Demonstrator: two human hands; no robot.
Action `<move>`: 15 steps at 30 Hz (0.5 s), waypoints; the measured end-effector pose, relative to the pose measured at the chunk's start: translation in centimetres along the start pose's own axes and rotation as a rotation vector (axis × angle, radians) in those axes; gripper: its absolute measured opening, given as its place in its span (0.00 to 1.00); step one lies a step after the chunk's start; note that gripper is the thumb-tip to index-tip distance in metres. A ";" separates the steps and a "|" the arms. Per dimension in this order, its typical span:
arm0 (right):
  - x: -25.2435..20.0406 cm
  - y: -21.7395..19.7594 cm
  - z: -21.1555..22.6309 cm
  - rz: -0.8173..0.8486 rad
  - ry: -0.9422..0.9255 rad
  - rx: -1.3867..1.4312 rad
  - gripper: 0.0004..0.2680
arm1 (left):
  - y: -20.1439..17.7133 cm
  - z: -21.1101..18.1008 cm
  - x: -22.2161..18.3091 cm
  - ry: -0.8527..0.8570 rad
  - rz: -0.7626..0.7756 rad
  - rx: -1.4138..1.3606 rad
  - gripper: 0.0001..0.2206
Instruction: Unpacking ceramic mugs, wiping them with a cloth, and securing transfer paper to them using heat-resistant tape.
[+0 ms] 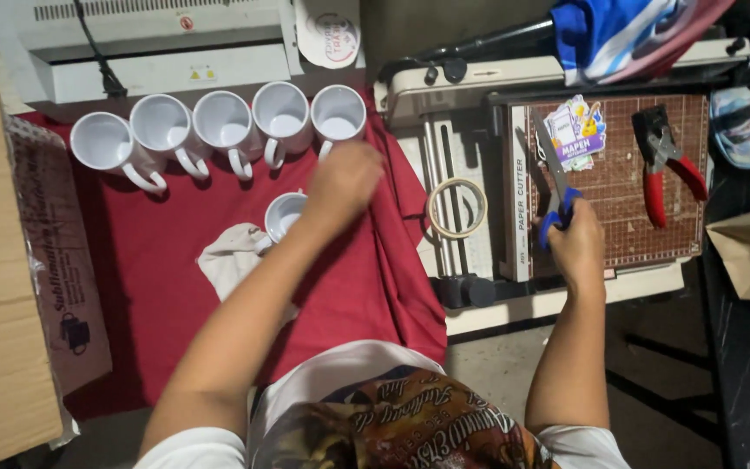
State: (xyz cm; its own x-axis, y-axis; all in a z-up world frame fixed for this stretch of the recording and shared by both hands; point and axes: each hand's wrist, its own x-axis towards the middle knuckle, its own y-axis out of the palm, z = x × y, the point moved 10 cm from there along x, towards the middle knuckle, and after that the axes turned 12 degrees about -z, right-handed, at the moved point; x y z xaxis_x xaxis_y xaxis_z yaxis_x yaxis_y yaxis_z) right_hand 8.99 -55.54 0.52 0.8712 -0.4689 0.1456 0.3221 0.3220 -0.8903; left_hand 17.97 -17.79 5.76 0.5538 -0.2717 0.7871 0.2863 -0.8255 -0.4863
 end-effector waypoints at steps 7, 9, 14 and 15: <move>0.1 1.2 -0.8 -0.086 -0.162 0.015 0.19 | 0.5 12.7 2.6 -0.169 0.036 0.232 0.09; -0.1 0.7 0.0 -0.100 -0.164 0.015 0.19 | 2.2 15.2 2.9 -0.135 0.077 0.336 0.12; 0.1 0.2 1.3 -0.036 -0.082 -0.021 0.19 | 6.7 18.7 4.0 -0.156 0.171 0.428 0.22; 0.0 0.0 1.8 -0.029 -0.100 -0.022 0.19 | 7.4 19.2 4.1 -0.164 0.196 0.460 0.26</move>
State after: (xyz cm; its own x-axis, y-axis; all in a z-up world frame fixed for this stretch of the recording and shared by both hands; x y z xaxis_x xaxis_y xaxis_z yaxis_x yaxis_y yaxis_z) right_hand 9.67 -54.08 1.25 0.8946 -0.3933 0.2124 0.3403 0.2912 -0.8941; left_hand 37.37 -15.56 -1.86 0.7362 -0.2873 0.6128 0.4585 -0.4543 -0.7638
